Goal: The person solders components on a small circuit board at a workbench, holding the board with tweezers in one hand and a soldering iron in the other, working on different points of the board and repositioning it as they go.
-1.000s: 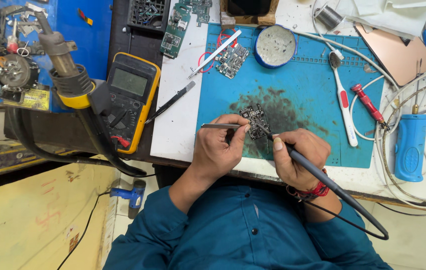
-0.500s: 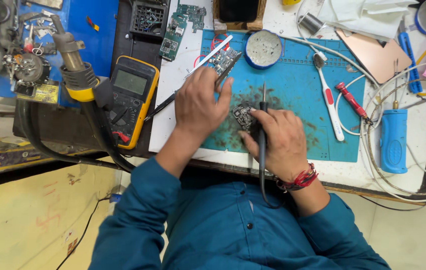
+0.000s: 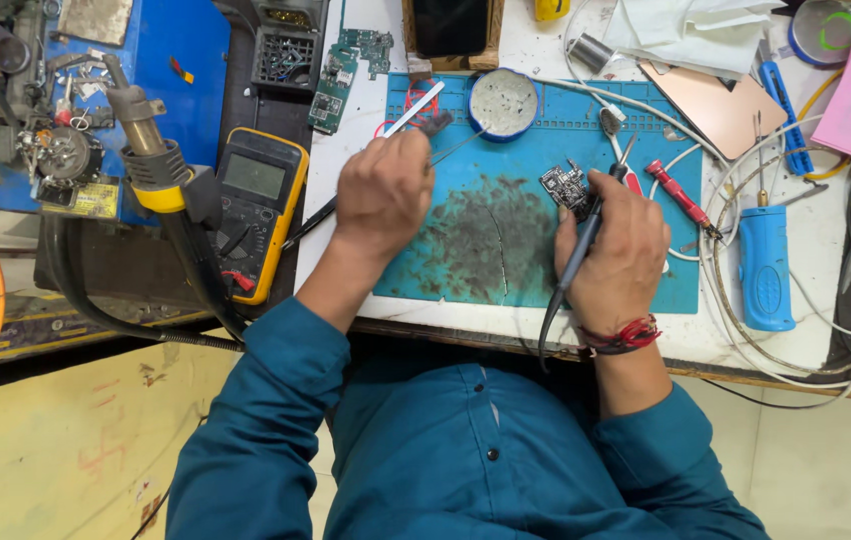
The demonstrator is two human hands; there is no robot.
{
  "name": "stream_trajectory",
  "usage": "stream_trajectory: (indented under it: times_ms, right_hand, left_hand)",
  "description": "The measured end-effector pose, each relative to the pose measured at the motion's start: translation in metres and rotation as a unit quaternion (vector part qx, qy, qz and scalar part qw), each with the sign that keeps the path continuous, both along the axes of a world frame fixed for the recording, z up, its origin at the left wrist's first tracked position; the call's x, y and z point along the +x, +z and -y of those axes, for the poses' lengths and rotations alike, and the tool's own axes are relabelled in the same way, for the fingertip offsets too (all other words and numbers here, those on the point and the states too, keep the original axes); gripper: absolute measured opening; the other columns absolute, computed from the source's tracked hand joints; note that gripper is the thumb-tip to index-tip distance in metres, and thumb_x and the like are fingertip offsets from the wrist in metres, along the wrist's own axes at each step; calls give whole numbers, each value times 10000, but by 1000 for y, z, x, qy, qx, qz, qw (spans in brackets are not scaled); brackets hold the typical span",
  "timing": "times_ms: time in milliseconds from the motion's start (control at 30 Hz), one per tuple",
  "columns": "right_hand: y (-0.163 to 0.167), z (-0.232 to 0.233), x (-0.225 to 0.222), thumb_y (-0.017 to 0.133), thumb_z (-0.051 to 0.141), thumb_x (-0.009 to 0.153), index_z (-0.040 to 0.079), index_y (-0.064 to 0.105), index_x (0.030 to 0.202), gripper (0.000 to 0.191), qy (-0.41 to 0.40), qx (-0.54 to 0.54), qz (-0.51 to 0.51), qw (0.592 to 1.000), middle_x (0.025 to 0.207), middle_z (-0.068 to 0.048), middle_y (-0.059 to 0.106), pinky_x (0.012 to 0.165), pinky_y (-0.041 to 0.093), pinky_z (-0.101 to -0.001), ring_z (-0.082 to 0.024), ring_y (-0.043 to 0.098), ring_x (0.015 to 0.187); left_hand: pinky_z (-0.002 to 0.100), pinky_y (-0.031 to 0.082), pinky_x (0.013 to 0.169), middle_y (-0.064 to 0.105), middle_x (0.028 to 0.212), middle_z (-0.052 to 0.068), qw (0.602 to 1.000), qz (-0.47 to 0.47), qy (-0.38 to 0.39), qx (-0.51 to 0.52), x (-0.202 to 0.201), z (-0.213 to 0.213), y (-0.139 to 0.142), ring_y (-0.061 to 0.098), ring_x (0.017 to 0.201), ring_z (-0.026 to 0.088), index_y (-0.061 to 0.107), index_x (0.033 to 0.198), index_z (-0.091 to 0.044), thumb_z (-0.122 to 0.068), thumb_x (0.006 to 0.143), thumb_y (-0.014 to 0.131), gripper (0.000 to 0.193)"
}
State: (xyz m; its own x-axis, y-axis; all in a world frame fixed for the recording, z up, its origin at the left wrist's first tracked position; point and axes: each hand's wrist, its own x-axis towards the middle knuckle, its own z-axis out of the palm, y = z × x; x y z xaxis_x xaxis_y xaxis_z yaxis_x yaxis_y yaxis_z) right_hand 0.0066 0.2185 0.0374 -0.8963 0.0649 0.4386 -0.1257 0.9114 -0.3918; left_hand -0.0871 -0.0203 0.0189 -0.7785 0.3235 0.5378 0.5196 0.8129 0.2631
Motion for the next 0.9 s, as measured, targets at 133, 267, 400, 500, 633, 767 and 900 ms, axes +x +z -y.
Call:
stream_trajectory:
  times_ms: [133, 267, 400, 500, 633, 767, 900]
  right_hand:
    - [-1, 1, 3, 780, 182, 930, 42, 611, 1335, 460, 4, -13, -20, 1000, 1136, -161, 662, 934, 430, -465, -357, 607, 1049]
    - [-2, 4, 5, 783, 174, 950, 50, 610, 1319, 426, 22, -20, -43, 999, 1139, -155, 660, 961, 432, -454, -347, 613, 1055]
    - [-5, 5, 6, 777, 146, 954, 52, 622, 1314, 402, 32, -17, -53, 998, 1146, -151, 669, 988, 437, -443, -342, 620, 1057]
    - [-8, 7, 8, 775, 119, 941, 52, 638, 1295, 386, 42, -20, -52, 998, 1117, -144, 672, 980, 440, -439, -334, 623, 1032]
    - [-10, 9, 8, 774, 87, 924, 63, 646, 1266, 366, 79, -20, -59, 995, 1076, -128, 670, 975, 453, -438, -327, 636, 1014]
    - [-11, 9, 4, 784, 77, 913, 50, 645, 1247, 363, 113, -23, -61, 991, 1034, -128, 654, 892, 466, -429, -333, 638, 976]
    - [-14, 9, 6, 769, 65, 945, 65, 628, 1263, 347, 136, -20, -62, 989, 1048, -122, 665, 893, 486, -427, -337, 649, 985]
  left_hand:
    - [422, 508, 631, 647, 789, 102, 992, 10, 0, 124, 19, 3, 5, 643, 696, 299, 563, 917, -59, -65, 923, 680, 117]
    - [403, 516, 604, 679, 856, 117, 995, 3, -94, 11, 51, -3, 3, 658, 674, 275, 617, 969, -37, -71, 959, 703, 92]
    - [373, 537, 636, 750, 1160, 153, 986, 64, -144, 63, 74, 0, 3, 678, 713, 268, 524, 866, -59, -137, 927, 714, 214]
    - [363, 536, 630, 712, 1209, 193, 975, 119, -111, 149, 85, 9, 6, 688, 720, 275, 502, 834, -59, -194, 904, 708, 256]
    - [357, 531, 727, 630, 1392, 220, 902, 234, -78, 355, 98, 16, 6, 645, 767, 249, 566, 1014, -16, -203, 1023, 494, 200]
    - [433, 536, 990, 543, 1418, 192, 944, 167, -80, 273, 104, 15, 1, 648, 1125, 333, 610, 1072, -32, -284, 1157, 455, 308]
    - [456, 509, 916, 601, 1169, 138, 977, 169, -16, 129, 108, 18, 6, 620, 1011, 349, 702, 1103, -48, -287, 1091, 515, 304]
